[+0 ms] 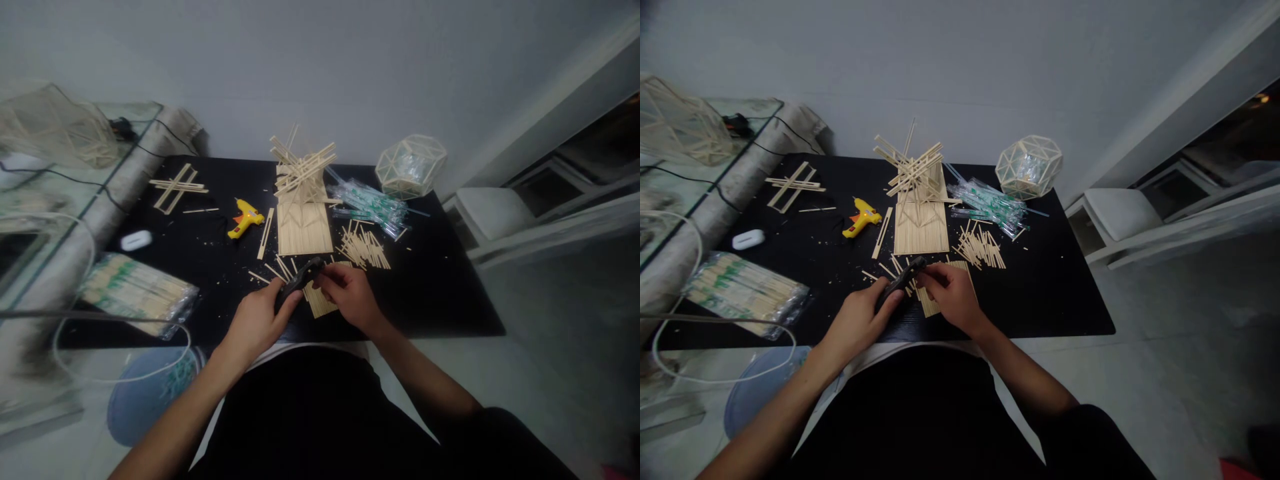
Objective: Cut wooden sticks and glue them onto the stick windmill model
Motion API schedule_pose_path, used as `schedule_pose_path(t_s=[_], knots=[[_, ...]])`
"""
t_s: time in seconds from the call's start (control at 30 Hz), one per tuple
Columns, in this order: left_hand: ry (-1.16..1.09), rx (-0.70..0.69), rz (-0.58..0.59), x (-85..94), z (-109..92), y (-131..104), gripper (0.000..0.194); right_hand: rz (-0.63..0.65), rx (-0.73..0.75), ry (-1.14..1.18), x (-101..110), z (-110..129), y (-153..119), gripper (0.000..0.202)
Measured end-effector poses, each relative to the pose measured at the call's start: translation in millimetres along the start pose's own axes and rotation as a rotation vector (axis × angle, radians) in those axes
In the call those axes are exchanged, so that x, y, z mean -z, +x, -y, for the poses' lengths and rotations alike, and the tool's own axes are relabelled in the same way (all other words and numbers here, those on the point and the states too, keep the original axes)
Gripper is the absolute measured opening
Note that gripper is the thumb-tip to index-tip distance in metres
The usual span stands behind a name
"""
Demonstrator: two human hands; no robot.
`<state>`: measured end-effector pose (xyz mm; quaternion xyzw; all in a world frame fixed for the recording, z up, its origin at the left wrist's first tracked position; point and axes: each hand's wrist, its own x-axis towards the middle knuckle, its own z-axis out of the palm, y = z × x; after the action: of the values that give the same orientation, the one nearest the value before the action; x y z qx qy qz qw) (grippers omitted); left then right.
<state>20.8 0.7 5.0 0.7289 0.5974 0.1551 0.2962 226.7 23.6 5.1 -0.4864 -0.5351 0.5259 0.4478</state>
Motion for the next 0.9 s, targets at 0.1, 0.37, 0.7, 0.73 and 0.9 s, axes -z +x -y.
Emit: schedule_pose_path(t_s=[0.1,0.37,0.7,0.73,0.9], knots=[[0.092,0.019,0.02,0.3,-0.1,1.9,0.041,-0.004,-0.003,-0.032,-1.0,-3.2,0.2,0.039],[0.268,0.07,0.052,-3.9,-2.0,7.0,0.046,-0.032,0.028,-0.082,0.1,-13.3,0.2,0.03],[0.224,0.077,0.017,-3.5,-0.2,4.6,0.049,-0.078,0.118,-0.243,-0.5,-11.4,-9.7,0.026],[0.232,0.067,0.008,-3.3,0.3,3.9,0.049,-0.068,0.124,-0.241,-0.1,-10.2,-9.8,0.027],[0.23,-0.063,-0.081,-4.7,4.1,1.3,0.049,0.027,0.075,-0.156,3.7,-7.3,-8.7,0.031]])
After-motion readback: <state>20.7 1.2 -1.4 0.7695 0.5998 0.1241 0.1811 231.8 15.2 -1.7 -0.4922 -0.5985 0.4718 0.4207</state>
